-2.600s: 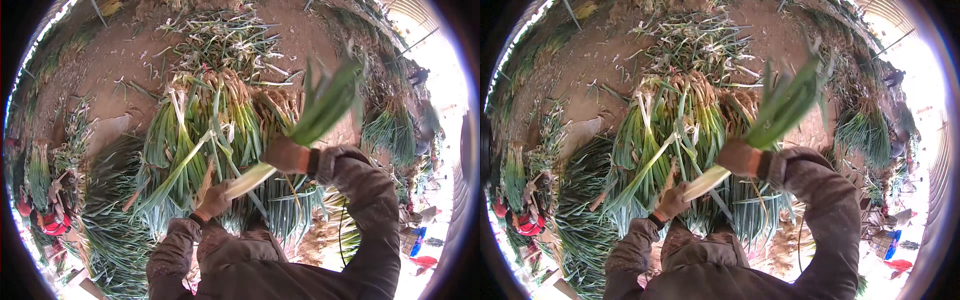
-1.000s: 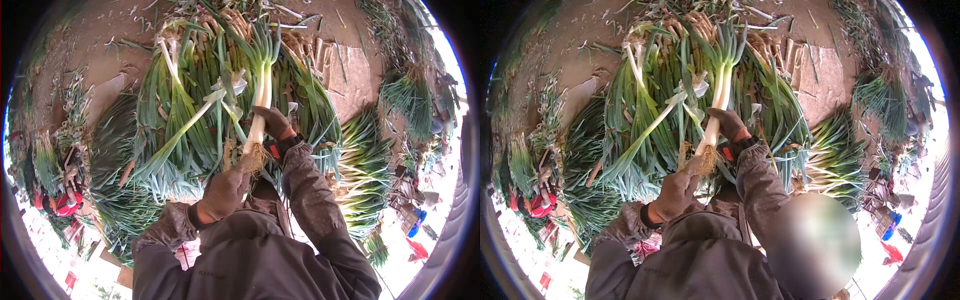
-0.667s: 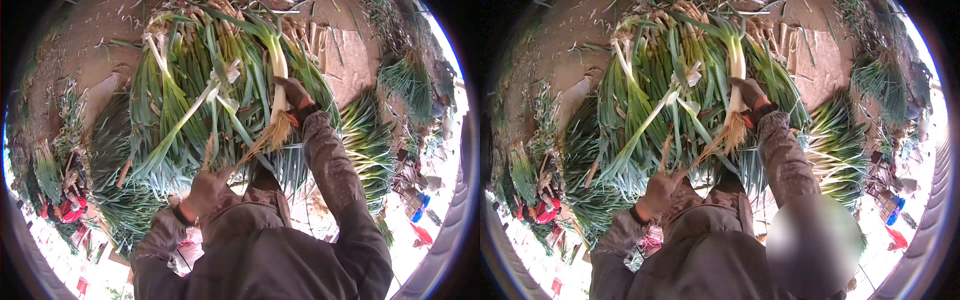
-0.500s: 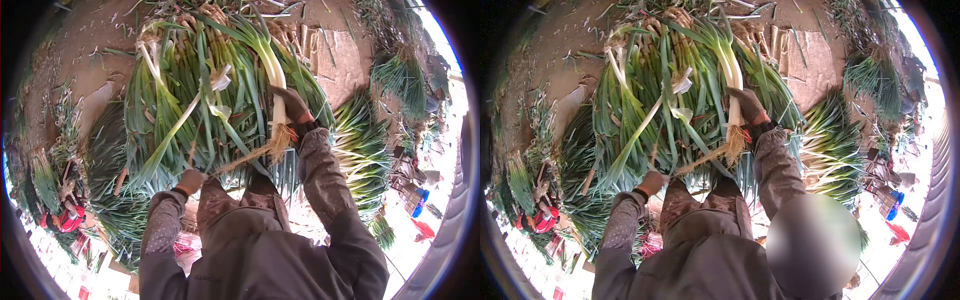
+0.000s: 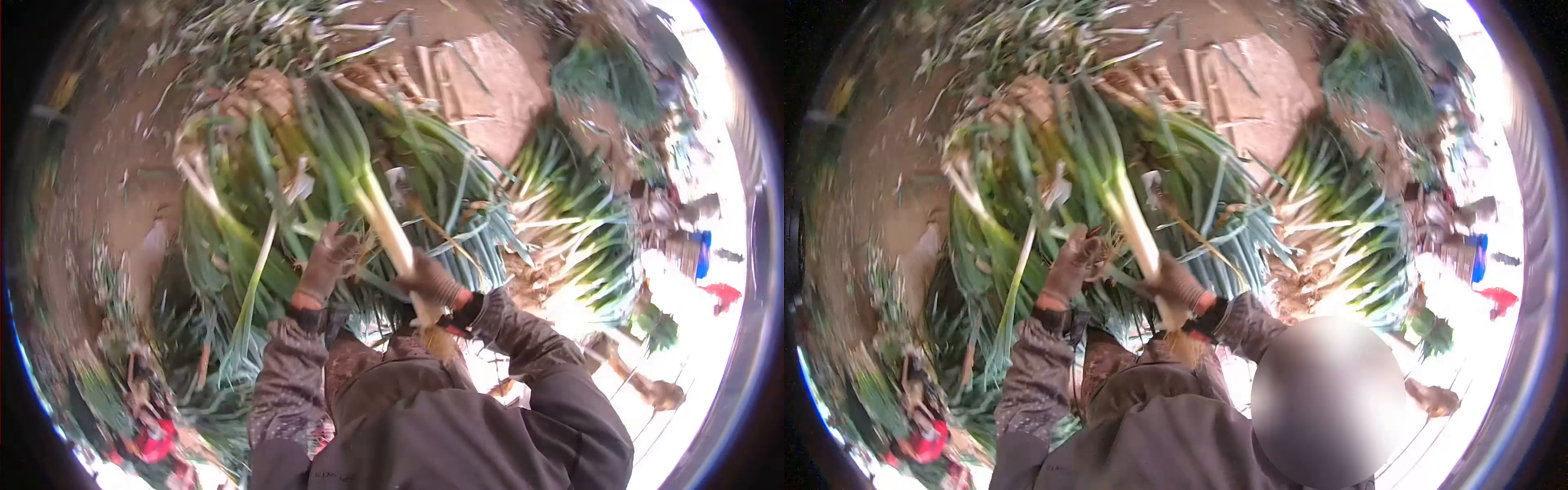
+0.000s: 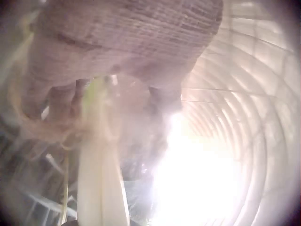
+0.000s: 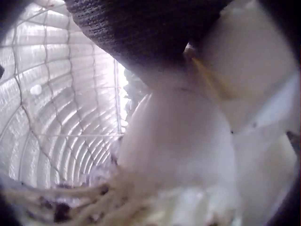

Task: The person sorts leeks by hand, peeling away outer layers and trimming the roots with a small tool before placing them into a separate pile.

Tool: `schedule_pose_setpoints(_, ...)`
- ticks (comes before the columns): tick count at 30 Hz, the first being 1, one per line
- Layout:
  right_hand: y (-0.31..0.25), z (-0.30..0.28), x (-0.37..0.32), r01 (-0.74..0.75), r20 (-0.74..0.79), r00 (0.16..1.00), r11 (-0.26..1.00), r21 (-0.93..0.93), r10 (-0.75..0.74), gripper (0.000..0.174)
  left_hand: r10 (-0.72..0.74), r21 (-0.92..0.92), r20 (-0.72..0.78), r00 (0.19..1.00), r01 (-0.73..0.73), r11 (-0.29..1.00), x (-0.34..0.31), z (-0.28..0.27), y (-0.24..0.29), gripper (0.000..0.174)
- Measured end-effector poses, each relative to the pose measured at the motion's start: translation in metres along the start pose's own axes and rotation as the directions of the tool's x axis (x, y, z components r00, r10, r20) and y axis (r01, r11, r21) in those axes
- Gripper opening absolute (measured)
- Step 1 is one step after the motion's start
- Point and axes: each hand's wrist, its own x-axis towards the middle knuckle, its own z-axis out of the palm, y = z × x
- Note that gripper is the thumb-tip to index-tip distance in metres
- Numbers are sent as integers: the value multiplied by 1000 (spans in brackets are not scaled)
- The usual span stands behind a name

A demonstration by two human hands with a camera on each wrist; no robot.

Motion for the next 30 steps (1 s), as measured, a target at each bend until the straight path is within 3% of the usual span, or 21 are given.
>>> schedule_pose_setpoints(2, 29, 15, -23, 62, -47, 997, 992, -111, -67, 74, -21, -295, 67, 998, 40, 955, 50, 25, -27, 74)
schedule_pose_setpoints(5, 43, -2, -73, 33, -24, 999, 995, -97, -35, 83, 18, -509, 257, 966, 119, 853, 114, 44, -84, 71)
schedule_pose_setpoints(6, 51, -8, -91, -9, 18, 1000, 996, -84, 10, 84, -61, -535, 288, 956, 214, 818, 136, 37, -97, 71)
schedule_pose_setpoints(7, 50, -24, -112, -60, 1, 998, 992, -112, 61, 87, -30, -468, 273, 961, 160, 869, 132, 59, -78, 73)
schedule_pose_setpoints(10, 106, -42, -147, 73, -275, 957, 995, -72, -90, 91, 18, -414, 257, 966, 93, 905, 140, 119, -58, 67)
schedule_pose_setpoints(11, 125, -51, -156, -45, -295, 955, 997, -66, 24, 92, 4, -384, 301, 954, 118, 916, 145, 146, -47, 67)
schedule_pose_setpoints(12, 139, -63, -157, -87, -447, 894, 988, -126, 22, 92, -12, -358, 340, 941, 141, 923, 154, 176, -38, 68)
schedule_pose_setpoints(13, 150, -80, -160, -11, -629, 771, 984, -175, -103, 91, 253, 281, 512, 821, -439, 854, 161, 209, -24, 69)
schedule_pose_setpoints(14, 160, -100, -166, 49, -770, 598, 969, -241, -222, 91, 489, 636, 625, 608, -761, 132, 168, 241, -11, 72)
schedule_pose_setpoints(16, 176, -142, -181, -63, -881, 471, 994, -89, -49, 87, 521, 356, 797, 306, -935, 5, 171, 352, 36, 61)
schedule_pose_setpoints(17, 189, -162, -190, -75, -921, 389, 995, -58, -24, 85, 418, 169, 888, 192, -981, 92, 171, 403, 58, 56)
schedule_pose_setpoints(18, 202, -185, -202, -88, -953, 303, 996, -28, 0, 82, 135, 163, 855, 501, -506, 847, 138, 472, 84, 66)
schedule_pose_setpoints(19, 217, -211, -212, -92, -984, 153, 991, -101, -86, 78, 54, 100, 881, 469, -298, 949, 106, 511, 102, 87)
schedule_pose_setpoints(20, 233, -238, -222, -106, -985, 6, 979, -173, -174, 75, 120, 82, 820, 560, -322, 943, 106, 532, 88, 103)
schedule_pose_setpoints(22, 281, -285, -252, -198, -970, -9, 951, 239, 242, 73, 214, 139, 756, 619, -471, 871, 94, 544, 75, 86)
schedule_pose_setpoints(24, 316, -328, -279, -185, -931, -60, 912, 365, 361, 75, 137, 151, 718, 682, -345, 926, 97, 513, 53, 88)
schedule_pose_setpoints(26, 399, -349, -301, -581, -937, -172, 737, 346, 304, 84, 31, 199, 706, 707, -241, 950, 109, 450, 25, 85)
schedule_pose_setpoints(27, 421, -351, -312, -687, -878, -276, 559, 464, 391, 87, -32, 243, 712, 701, -204, 948, 118, 406, 14, 81)
schedule_pose_setpoints(28, 432, -350, -316, -755, -806, -389, 347, 557, 447, 91, -31, 262, 603, 797, -161, 951, 117, 355, 3, 68)
schedule_pose_setpoints(29, 417, -340, -316, -682, -774, -424, 397, 615, 470, 87, -16, 268, 490, 872, -132, 954, 123, 293, -16, 67)
schedule_pose_setpoints(30, 418, -324, -310, -701, -781, -402, 388, 598, 478, 79, 13, 170, 297, 955, -66, 983, 136, 215, -46, 68)
